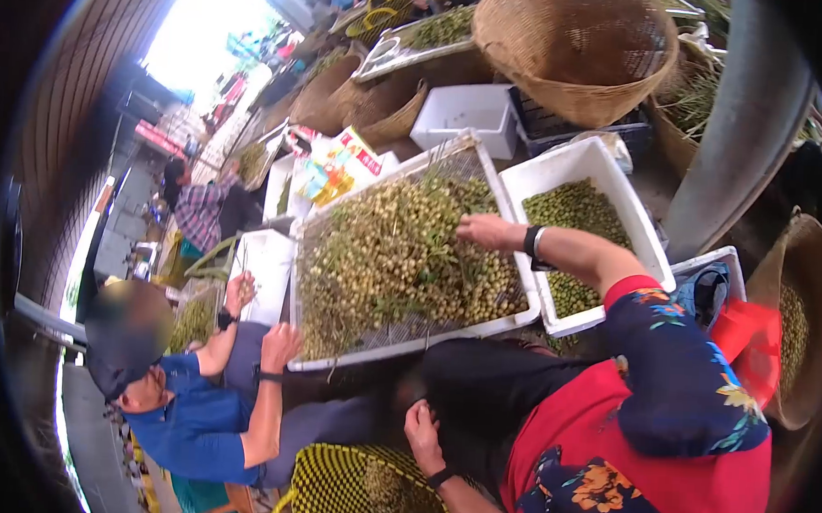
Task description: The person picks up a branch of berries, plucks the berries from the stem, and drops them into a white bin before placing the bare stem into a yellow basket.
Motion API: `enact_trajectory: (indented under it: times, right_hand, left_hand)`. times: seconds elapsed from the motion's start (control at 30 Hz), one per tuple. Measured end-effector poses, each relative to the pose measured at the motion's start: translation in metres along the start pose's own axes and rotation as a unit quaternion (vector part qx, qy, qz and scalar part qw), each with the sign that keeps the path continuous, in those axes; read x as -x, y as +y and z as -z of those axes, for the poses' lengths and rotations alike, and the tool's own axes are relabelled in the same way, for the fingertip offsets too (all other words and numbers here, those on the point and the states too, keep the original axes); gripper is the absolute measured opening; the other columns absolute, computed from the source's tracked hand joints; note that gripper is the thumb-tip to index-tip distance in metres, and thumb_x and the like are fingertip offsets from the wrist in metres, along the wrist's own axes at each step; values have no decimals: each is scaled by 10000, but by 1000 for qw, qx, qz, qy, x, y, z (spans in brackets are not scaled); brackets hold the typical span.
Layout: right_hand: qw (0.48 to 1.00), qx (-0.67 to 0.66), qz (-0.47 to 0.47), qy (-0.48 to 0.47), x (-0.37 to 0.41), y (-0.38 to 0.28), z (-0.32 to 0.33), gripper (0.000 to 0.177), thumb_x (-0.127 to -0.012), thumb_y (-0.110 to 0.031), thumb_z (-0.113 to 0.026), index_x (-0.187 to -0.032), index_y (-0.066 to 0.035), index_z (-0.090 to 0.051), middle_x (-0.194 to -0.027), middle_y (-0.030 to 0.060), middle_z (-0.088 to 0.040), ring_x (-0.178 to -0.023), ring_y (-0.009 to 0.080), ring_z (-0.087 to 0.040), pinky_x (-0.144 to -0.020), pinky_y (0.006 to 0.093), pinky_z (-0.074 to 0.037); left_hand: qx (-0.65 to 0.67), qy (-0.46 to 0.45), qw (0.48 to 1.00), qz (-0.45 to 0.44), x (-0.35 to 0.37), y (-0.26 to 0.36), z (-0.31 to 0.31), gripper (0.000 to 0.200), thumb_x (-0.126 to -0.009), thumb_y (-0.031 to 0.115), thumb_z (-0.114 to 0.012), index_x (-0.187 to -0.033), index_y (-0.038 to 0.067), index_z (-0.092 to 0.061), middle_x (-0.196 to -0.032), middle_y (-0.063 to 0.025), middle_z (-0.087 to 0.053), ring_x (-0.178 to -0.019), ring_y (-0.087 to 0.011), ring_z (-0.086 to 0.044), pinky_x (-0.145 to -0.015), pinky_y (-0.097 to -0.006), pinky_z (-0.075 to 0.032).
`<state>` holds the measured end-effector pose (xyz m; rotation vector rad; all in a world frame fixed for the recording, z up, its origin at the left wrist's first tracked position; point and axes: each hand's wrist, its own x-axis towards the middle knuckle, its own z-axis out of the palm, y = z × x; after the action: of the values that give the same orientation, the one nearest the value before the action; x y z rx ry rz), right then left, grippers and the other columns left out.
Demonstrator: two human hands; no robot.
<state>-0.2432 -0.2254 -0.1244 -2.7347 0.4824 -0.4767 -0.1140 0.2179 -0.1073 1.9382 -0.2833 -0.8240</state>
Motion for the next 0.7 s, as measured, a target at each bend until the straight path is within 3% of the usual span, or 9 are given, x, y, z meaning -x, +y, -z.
enact_trajectory:
  times: [0.13, 0.2, 0.33, 0.4, 0.47, 0.6, 0.63, 0.7]
  right_hand:
    - [989, -72, -4, 126, -31, -40, 59, 100, -844, -122, -597, -828, -81, -507, -784, 126, -561, -710, 358, -583, -624, 443, -466]
    - [975, -146, 43, 163, -41, -60, 84, 108, -823, -99, -608, -800, -67, -508, -703, 138, -562, -685, 356, -577, -613, 438, -452]
    - [965, -235, 52, 100, -45, -96, 109, 144, -768, -19, -638, -762, -39, -496, -648, 127, -545, -587, 314, -535, -561, 384, -437]
    - [961, -259, 61, 74, -39, -112, 104, 138, -768, -8, -633, -758, -35, -498, -636, 116, -535, -576, 287, -526, -556, 374, -433]
    - [956, -277, 85, 37, -35, -131, 99, 113, -808, 0, -641, -806, -33, -533, -646, 64, -550, -561, 182, -510, -544, 328, -424]
    - [915, -399, 58, 0, -26, -158, 86, 102, -781, 3, -653, -809, -23, -558, -604, 36, -558, -553, 132, -519, -541, 310, -438]
    - [909, -414, 50, -9, -23, -160, 84, 74, -817, -26, -642, -831, -22, -569, -635, 32, -572, -567, 129, -522, -548, 306, -442]
    - [875, -483, 39, 2, -17, -159, 73, 82, -898, -100, -594, -890, -18, -590, -719, 27, -598, -601, 117, -530, -564, 289, -450]
  left_hand:
    - [-1, -17, 999, -49, -2, 30, -8, 281, -997, 214, -498, -1207, 49, -584, -1114, -53, -634, -964, -143, -598, -793, -299, -487]
    - [31, -22, 996, -77, 3, 64, -22, 271, -991, 176, -510, -1191, 12, -592, -1039, -63, -647, -906, -131, -613, -784, -269, -496]
    - [65, -76, 985, -137, -15, 111, -52, 273, -986, 187, -530, -1198, 29, -602, -967, -47, -660, -804, -102, -629, -699, -226, -508]
    - [22, -89, 972, -215, -19, 143, -71, 291, -982, 180, -535, -1222, 23, -589, -944, -33, -641, -796, -90, -607, -679, -215, -492]
    - [10, -79, 952, -295, -40, 151, -95, 305, -973, 178, -551, -1229, 16, -578, -938, -29, -621, -776, -81, -572, -655, -216, -470]
    - [-98, 4, 911, -401, -54, 153, -119, 269, -948, 177, -607, -1157, 7, -592, -882, -22, -605, -742, -79, -553, -626, -222, -455]
    - [-100, -1, 912, -397, -53, 153, -120, 269, -948, 177, -607, -1157, 7, -592, -882, -22, -605, -742, -79, -553, -626, -222, -455]
    - [75, -122, 967, -209, -51, 151, -115, 192, -957, 167, -596, -1070, 12, -612, -856, -20, -613, -721, -84, -578, -624, -230, -484]
